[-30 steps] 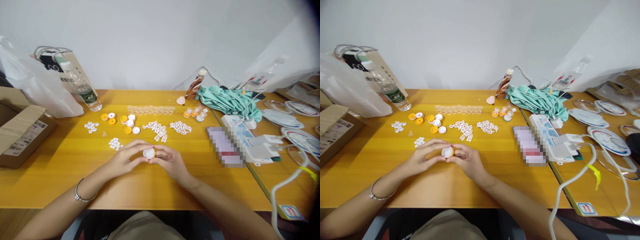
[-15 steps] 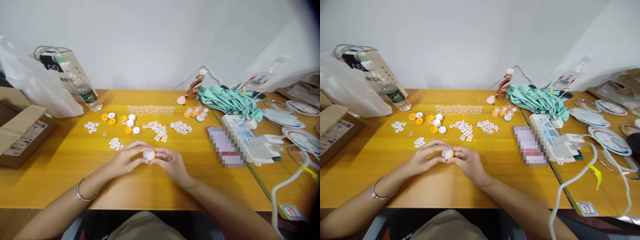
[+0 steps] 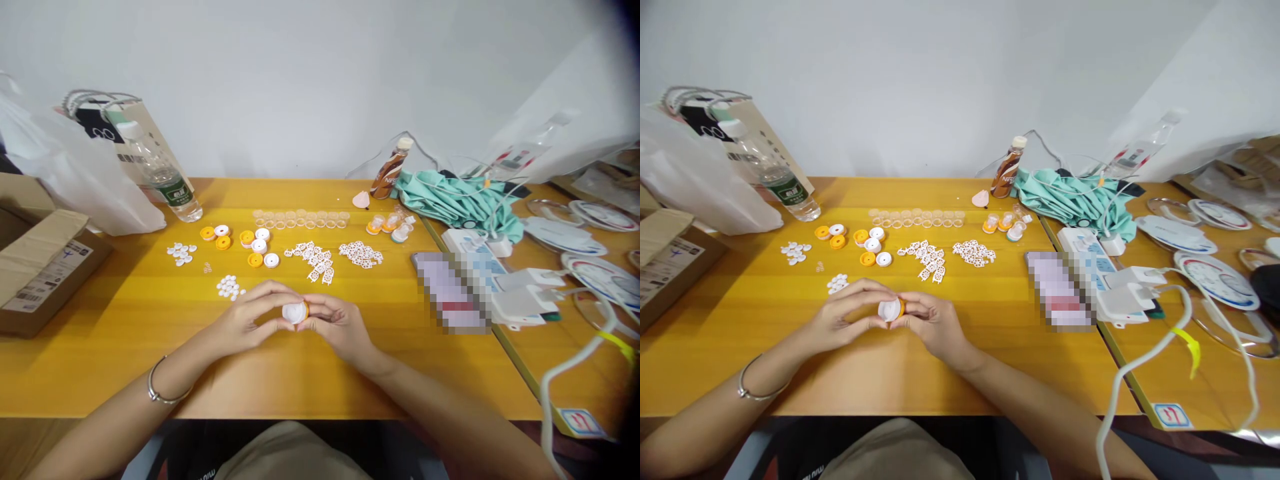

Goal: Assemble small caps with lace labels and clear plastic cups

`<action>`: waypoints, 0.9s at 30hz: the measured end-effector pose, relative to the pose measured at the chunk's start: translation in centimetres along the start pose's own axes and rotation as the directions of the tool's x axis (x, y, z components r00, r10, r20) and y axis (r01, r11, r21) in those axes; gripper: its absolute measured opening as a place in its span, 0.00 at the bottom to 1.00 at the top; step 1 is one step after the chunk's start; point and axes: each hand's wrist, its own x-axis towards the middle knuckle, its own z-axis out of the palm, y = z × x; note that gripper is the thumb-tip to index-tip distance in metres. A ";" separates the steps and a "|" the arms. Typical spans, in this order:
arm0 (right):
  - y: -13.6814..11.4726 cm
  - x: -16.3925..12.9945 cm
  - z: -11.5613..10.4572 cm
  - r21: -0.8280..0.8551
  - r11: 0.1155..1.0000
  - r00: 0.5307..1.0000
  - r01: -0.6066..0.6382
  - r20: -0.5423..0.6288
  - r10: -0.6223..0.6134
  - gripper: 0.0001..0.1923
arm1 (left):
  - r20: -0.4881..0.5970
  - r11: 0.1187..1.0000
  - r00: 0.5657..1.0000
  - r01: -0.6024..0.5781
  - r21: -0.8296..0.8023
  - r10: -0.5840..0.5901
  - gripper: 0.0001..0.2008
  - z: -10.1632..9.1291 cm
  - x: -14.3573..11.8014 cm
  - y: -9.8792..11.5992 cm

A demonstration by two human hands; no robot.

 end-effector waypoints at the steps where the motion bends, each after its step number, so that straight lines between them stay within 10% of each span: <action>1: 0.0 0.0 0.1 0.019 1.000 1.000 -0.006 -0.011 0.006 0.17 | -0.015 1.000 1.000 -0.002 0.010 0.002 0.19 0.0 0.0 0.1; 27: 0.1 -0.2 0.4 -0.066 0.998 1.000 -0.012 -0.012 0.012 0.15 | 0.048 0.997 0.996 0.073 0.002 -0.073 0.17 -0.1 -0.3 -0.1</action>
